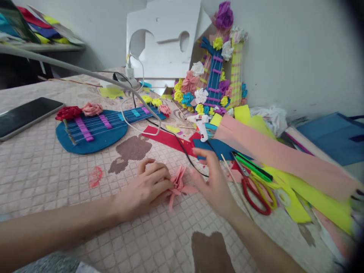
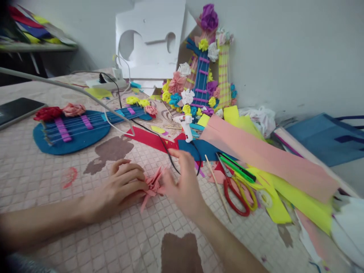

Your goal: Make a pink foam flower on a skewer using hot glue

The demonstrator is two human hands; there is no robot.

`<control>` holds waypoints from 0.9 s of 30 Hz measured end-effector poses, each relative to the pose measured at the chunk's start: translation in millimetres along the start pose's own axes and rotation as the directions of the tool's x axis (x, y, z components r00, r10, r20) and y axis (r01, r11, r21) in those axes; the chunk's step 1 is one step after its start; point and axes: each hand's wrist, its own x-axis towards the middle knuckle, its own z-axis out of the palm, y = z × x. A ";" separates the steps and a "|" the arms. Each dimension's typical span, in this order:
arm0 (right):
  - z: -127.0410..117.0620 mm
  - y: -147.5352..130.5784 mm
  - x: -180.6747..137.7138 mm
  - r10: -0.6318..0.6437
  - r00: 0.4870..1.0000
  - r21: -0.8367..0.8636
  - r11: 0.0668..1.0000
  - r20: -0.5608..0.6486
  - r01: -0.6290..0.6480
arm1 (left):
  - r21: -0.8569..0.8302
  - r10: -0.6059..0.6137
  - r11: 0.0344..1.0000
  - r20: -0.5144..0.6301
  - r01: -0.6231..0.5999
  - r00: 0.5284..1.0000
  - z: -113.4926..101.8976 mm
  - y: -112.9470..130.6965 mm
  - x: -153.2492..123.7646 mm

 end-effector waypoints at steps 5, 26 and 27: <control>17.9 -21.5 -38.3 0.005 1.000 0.052 0.999 0.014 -0.006 | 0.013 0.004 1.000 0.010 -0.004 1.000 0.4 0.9 -0.4; 37.0 -12.2 -38.0 0.001 1.000 -0.012 1.000 0.000 -0.001 | -0.022 0.013 1.000 -0.001 -0.013 1.000 0.8 -0.8 -2.9; 35.3 -12.3 -38.7 -0.004 1.000 -0.004 1.000 -0.005 0.004 | -0.022 0.015 1.000 -0.001 -0.015 1.000 1.0 -1.0 -3.2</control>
